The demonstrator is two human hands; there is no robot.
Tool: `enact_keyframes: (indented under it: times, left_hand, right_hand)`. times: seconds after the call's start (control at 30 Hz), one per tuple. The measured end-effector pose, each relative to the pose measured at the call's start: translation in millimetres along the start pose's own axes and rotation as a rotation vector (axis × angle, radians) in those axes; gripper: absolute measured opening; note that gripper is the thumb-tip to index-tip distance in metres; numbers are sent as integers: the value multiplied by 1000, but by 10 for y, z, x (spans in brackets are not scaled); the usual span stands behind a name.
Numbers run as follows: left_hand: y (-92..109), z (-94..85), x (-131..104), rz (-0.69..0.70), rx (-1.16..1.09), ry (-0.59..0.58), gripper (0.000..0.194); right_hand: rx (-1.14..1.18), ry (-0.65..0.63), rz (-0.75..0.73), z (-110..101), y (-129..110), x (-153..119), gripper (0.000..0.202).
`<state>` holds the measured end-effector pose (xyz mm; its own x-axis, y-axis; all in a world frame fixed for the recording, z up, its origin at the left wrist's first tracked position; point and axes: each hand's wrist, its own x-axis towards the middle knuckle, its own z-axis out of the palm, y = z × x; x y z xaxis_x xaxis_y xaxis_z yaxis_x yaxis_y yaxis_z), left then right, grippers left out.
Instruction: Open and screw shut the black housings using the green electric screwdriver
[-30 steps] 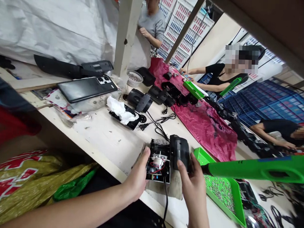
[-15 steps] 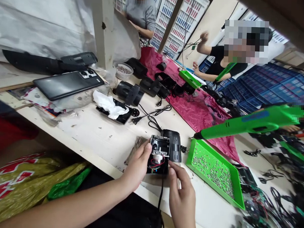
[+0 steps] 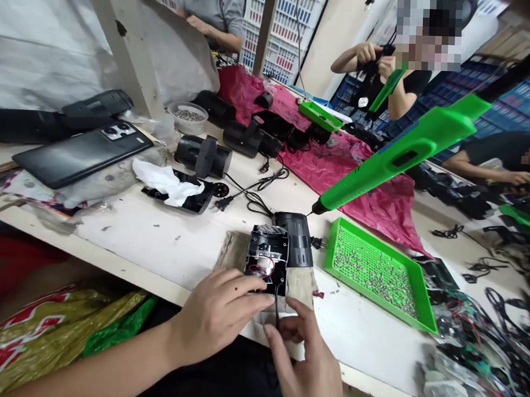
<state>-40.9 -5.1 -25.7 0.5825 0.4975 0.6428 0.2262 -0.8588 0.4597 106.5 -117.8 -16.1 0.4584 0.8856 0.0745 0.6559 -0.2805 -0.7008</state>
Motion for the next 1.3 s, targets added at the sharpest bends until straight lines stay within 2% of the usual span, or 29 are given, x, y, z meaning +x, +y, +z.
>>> enact_keyframes:
  times: [0.13, 0.27, 0.4, 0.5, 0.63, 0.77, 1.0, 1.1, 1.2, 1.3]
  left_hand:
    - [-1, -3, 41, 40, 59, -60, 28]
    - [27, 34, 61, -65, 135, -85, 29]
    - [75, 75, 59, -91, 173, -100, 27]
    - [103, 85, 82, -104, 178, -91, 25]
    - [102, 81, 104, -124, 171, -100, 25]
    - [75, 72, 91, -116, 133, -88, 24]
    - [87, 110, 117, -120, 102, -50, 22]
    - [98, 128, 140, -127, 90, -37, 22]
    - [92, 132, 140, -125, 90, -27, 22]
    - [73, 126, 119, -131, 81, -46, 22]
  right_hand:
    - [-102, 8, -23, 14, -6, -39, 25]
    - [-170, 90, -97, 1, 10, 69, 20]
    - [-253, 133, -240, 13, 50, 233, 19]
    - [-242, 214, -342, -12, 34, 321, 13]
    - [-216, 315, -288, -100, -20, 376, 13]
    - [-292, 201, -252, -112, -33, 434, 18]
    - [-667, 66, -264, -74, -127, 628, 23]
    - [-660, -27, -309, -137, -140, 620, 25]
    - [-551, -88, -354, -162, -90, 496, 33]
    - [-429, 20, -311, -114, -20, 335, 44]
